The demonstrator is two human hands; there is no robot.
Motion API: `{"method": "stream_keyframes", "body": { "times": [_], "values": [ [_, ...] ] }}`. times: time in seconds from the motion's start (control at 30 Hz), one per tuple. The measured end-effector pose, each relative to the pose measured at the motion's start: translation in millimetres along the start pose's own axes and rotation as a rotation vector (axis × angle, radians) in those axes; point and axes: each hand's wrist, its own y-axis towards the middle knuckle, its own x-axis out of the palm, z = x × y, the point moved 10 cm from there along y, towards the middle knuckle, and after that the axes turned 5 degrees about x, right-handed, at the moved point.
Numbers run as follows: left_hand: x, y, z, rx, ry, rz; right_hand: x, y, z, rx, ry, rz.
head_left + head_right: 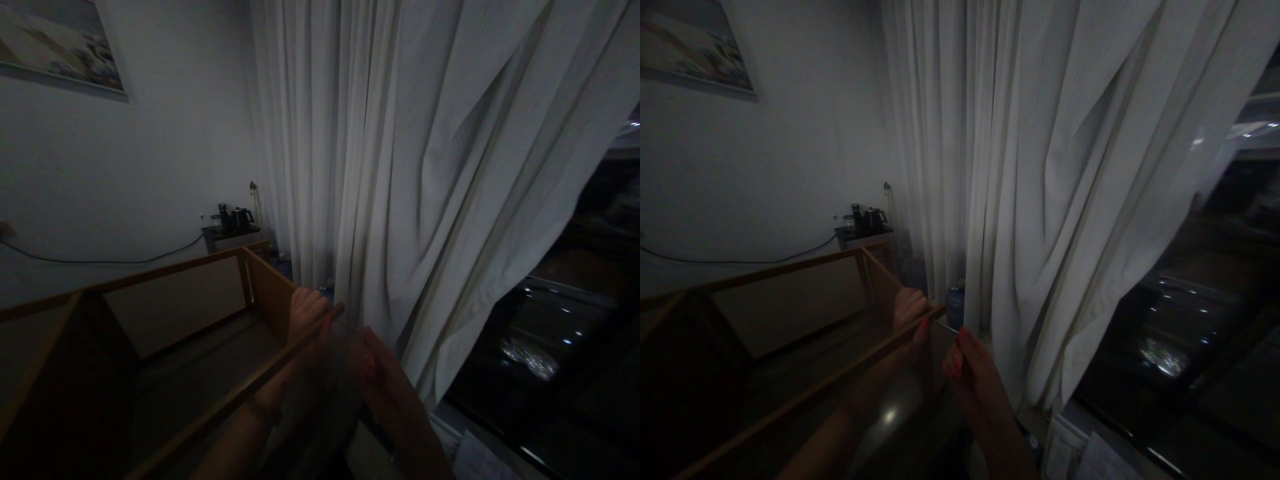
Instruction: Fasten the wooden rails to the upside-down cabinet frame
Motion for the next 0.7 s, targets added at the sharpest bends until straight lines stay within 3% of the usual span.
{"method": "stream_keyframes", "body": {
  "times": [0.17,0.37,0.5,0.7],
  "values": [
    [-1,2,3,-0.021,-0.002,-0.049,-8,-7,-16,-0.065,-0.386,0.005],
    [0,0,0,0.02,-0.001,0.017,-4,-25,-56,-0.416,-0.866,0.159],
    [-1,0,1,0.025,0.023,0.023,-4,-29,-61,-0.551,-0.907,0.243],
    [0,1,1,0.024,0.011,0.008,-2,-33,-56,-0.608,-0.879,0.282]
  ]
}}
